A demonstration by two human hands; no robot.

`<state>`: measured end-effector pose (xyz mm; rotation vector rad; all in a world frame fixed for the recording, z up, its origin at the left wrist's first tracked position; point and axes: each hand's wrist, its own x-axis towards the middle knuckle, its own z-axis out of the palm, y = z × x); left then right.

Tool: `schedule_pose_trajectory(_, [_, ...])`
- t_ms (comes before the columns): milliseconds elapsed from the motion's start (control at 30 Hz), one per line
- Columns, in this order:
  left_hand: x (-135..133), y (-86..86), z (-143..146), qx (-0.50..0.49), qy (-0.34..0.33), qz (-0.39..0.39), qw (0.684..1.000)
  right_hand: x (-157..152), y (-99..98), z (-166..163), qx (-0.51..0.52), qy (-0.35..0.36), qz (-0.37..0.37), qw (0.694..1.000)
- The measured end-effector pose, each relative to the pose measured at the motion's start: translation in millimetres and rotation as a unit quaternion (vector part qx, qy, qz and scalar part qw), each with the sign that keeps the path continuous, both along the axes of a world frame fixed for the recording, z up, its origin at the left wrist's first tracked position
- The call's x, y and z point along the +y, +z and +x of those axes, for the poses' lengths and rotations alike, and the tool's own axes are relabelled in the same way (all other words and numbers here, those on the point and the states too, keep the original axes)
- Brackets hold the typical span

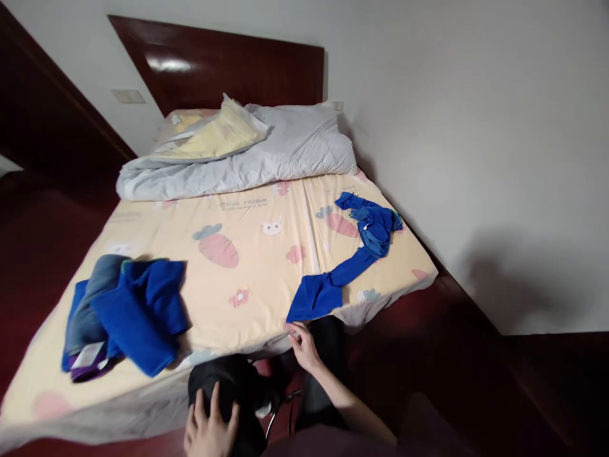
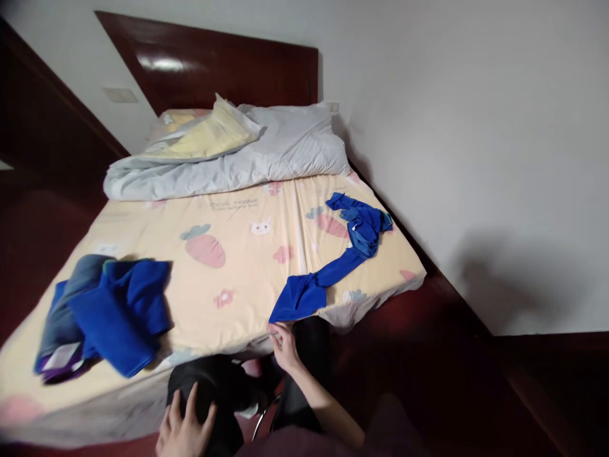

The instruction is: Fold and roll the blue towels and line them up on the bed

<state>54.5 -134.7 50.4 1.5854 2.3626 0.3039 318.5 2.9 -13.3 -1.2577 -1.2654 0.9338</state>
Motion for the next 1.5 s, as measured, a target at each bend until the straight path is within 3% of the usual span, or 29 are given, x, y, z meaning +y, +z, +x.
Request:
schedule_pose_trajectory(133, [-4.9, 3.4, -1.4, 0.019, -0.036, 0.038, 0.998, -102.9, 13.7, -51.9, -0.055, 0.060, 0.000, 0.997])
schedule_pose_trajectory(267, [-12.6, -0.3, -2.5, -0.056, -0.149, 0.110, 0.981, -152.2, 29.5, -70.1, -0.125, 0.136, 0.052, 0.981])
schedule_pose_trajectory(400, [-24.3, -0.9, 16.2, -0.224, -0.285, 0.085, 0.928, -152.1, 55.5, -68.9, -0.192, 0.163, 0.084, 0.964])
schedule_pose_trajectory(500, [-31.8, 3.3, 31.4, -0.315, -0.244, 0.076, 0.914, -147.3, 75.7, -66.2, -0.202, 0.156, 0.092, 0.962])
schedule_pose_trajectory(633, [-34.2, 16.9, 31.3, -0.374, -0.181, 0.123, 0.901, -154.8, 92.8, -69.8, -0.230, 0.188, 0.150, 0.943])
schedule_pose_trajectory(733, [-34.3, 33.2, 20.4, -0.339, -0.219, 0.187, 0.896, -166.0, 98.8, -75.7, -0.245, 0.223, 0.195, 0.923])
schedule_pose_trajectory(800, [-36.2, 46.2, 13.3, -0.287, -0.292, 0.217, 0.886, -173.3, 99.6, -78.7, -0.253, 0.223, 0.200, 0.920])
schedule_pose_trajectory(900, [-42.3, 65.5, 5.7, -0.223, -0.405, 0.215, 0.860, -182.6, 95.7, -79.1, -0.263, 0.221, 0.187, 0.920])
schedule_pose_trajectory(967, [-47.3, 75.6, 2.3, -0.205, -0.438, 0.193, 0.854, -187.1, 91.9, -76.1, -0.263, 0.239, 0.184, 0.916])
schedule_pose_trajectory(1067, [-53.6, 85.1, -1.6, -0.195, -0.437, 0.127, 0.869, -189.4, 91.0, -67.4, -0.252, 0.259, 0.194, 0.912])
schedule_pose_trajectory(1200, [-56.8, 94.3, -5.5, -0.202, -0.421, 0.049, 0.883, -183.0, 104.1, -52.7, -0.215, 0.284, 0.214, 0.910])
schedule_pose_trajectory(1333, [-56.6, 112.7, -12.3, -0.199, -0.425, 0.044, 0.882, -171.7, 124.1, -39.5, -0.226, 0.311, 0.217, 0.897])
schedule_pose_trajectory(1500, [-58.3, 148.6, -29.6, -0.172, -0.421, 0.047, 0.889, -162.1, 142.4, -30.8, -0.239, 0.242, 0.250, 0.906])
